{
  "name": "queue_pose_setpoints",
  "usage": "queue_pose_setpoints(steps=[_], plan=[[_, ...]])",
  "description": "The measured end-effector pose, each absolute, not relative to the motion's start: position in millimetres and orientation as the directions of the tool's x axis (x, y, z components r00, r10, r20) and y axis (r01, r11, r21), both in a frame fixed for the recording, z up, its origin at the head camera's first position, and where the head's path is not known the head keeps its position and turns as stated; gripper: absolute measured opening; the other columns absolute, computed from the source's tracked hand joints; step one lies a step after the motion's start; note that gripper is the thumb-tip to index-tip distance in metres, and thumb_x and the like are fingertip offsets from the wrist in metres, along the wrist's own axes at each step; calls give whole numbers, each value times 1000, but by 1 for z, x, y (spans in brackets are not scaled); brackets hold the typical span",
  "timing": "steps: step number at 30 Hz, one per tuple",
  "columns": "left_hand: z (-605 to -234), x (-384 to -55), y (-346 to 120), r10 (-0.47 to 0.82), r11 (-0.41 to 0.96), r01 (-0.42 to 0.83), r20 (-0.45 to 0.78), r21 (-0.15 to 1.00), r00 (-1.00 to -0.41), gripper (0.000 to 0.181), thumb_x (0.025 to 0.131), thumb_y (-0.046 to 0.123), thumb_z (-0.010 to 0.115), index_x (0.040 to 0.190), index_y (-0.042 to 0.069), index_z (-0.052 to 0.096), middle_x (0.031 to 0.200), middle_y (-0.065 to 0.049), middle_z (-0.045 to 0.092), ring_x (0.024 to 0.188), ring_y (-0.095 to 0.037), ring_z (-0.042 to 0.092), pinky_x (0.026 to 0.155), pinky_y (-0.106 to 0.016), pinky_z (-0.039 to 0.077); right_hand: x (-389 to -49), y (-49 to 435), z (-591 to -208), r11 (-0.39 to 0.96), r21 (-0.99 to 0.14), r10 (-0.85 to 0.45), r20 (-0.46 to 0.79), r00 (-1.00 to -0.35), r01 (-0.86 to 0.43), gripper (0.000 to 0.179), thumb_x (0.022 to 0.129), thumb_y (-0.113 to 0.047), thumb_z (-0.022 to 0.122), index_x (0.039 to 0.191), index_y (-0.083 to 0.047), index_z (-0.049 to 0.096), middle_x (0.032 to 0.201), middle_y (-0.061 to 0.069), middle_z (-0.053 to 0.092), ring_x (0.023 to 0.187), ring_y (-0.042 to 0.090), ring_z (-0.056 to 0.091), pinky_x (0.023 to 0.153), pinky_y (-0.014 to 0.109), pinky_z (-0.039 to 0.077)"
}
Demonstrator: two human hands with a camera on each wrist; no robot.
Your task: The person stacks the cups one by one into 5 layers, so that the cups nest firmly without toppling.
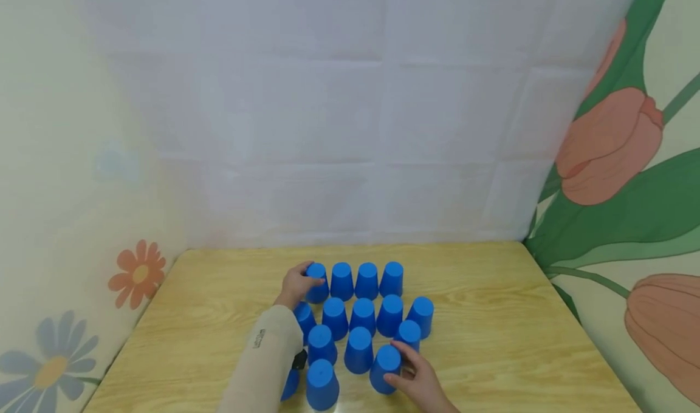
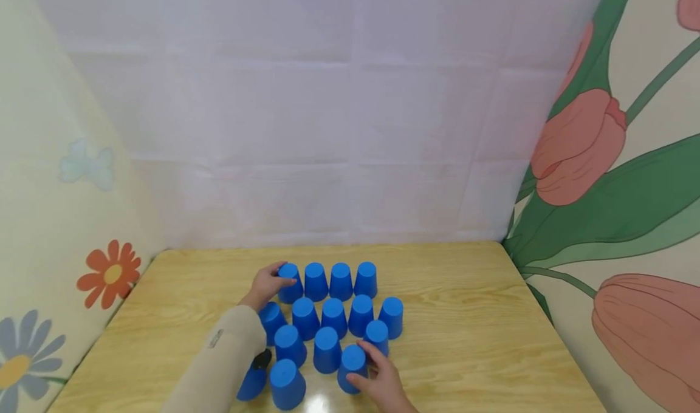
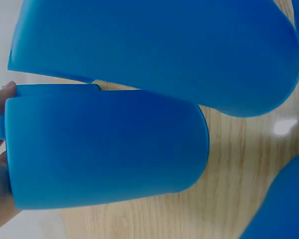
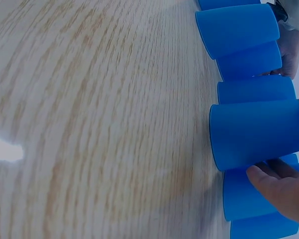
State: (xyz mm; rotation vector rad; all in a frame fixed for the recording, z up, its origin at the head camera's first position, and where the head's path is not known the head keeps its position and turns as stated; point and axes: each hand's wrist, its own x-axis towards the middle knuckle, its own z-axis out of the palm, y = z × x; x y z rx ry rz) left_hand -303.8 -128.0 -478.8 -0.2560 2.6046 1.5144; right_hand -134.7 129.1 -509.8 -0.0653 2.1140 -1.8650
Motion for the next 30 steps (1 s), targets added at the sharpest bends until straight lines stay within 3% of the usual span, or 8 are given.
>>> queue_pose_setpoints(steps=[30], plan=[[-481,-302,-130,-61,480,-181,-173,858,-983,62,79,14,62,132,2,31,131,-25,31,118,-41,27,93,-51,26,-136,124,-509,137,-978,-223,-186,-957,159,57,76,-19,66,125,-6,42,126,19,38,109,38,40,82,44,42]])
